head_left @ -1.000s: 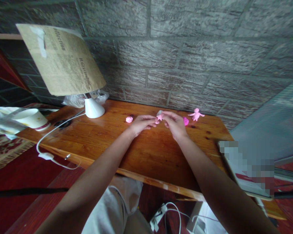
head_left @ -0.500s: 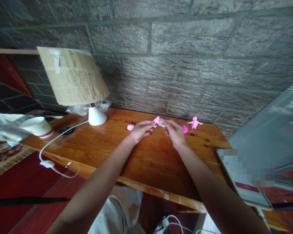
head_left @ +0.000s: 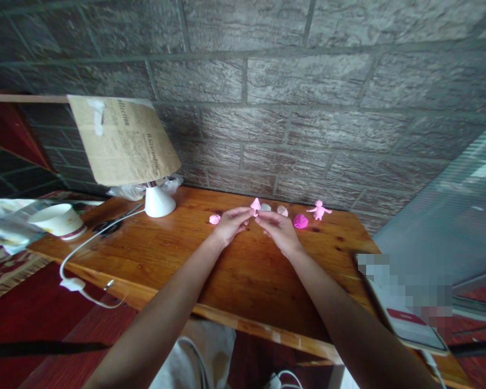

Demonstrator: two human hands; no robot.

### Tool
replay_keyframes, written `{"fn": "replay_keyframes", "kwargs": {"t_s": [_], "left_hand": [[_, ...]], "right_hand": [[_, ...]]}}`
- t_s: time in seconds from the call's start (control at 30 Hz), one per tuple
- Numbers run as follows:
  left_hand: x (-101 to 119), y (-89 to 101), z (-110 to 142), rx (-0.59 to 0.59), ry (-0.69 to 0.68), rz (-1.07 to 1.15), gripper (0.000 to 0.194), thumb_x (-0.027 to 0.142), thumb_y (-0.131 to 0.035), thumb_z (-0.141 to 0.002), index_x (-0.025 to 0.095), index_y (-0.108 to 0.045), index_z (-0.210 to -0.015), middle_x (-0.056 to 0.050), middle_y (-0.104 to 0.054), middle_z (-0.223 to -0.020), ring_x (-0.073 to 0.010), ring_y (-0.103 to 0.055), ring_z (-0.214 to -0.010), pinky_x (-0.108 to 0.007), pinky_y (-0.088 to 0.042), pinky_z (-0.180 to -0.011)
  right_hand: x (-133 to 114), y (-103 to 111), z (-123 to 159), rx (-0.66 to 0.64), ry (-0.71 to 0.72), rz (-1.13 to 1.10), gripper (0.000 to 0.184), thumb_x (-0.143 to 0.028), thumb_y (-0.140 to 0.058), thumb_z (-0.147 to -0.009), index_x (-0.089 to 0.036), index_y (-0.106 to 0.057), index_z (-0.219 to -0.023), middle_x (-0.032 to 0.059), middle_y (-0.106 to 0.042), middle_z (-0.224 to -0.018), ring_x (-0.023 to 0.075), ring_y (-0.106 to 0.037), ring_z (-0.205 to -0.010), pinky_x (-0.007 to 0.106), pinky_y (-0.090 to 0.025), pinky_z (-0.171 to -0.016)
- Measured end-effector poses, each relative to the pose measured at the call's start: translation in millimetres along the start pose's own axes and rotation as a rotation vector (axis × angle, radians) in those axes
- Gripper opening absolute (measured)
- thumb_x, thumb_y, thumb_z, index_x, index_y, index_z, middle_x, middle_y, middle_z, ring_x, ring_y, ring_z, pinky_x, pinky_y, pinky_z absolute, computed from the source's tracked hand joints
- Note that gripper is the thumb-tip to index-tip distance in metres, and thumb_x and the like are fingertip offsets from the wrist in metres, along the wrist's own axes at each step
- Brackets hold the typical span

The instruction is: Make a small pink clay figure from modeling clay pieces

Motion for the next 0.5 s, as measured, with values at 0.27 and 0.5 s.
{"fn": "replay_keyframes", "kwargs": {"t_s": [0.27,0.5], "left_hand": [[1.5,-1.8,0.1,-0.011,-0.040,-0.040,0.050,0.050,-0.092,-0.052,0.016,-0.079,-0.086,0.002,-0.056,-0.063,-0.0054,-0.044,-0.057,-0.017,-0.030,-0.051],[0.8,-0.3,-0.6,0.004,-0.030,-0.044,0.051,0.050,-0.092,-0.051,0.016,-0.079,-0.087,0.002,-0.058,-0.065,-0.0057,-0.047,-0.059,-0.017,-0.033,-0.052]], "right_hand": [[1.6,2.2,-1.8,0.012,0.054,0.059,0.034,-0.047,-0.082,-0.063,-0.023,-0.081,-0.088,0.0039,-0.077,-0.090,0.0127,-0.059,-0.064,0.026,-0.051,-0.054],[2.9,3.0,-3.0,0.011,0.059,0.073,0.038,-0.048,-0.083,-0.061,-0.023,-0.081,-0.090,0.0043,-0.078,-0.093,0.0128,-0.060,-0.064,0.026,-0.053,-0.053]]}}
Point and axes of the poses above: each hand's wrist, its own z-axis away from the middle knuckle, its own y-axis out of the back of the hand, x = y × z, the point moved 7 cm from there along -z, towards the middle knuckle
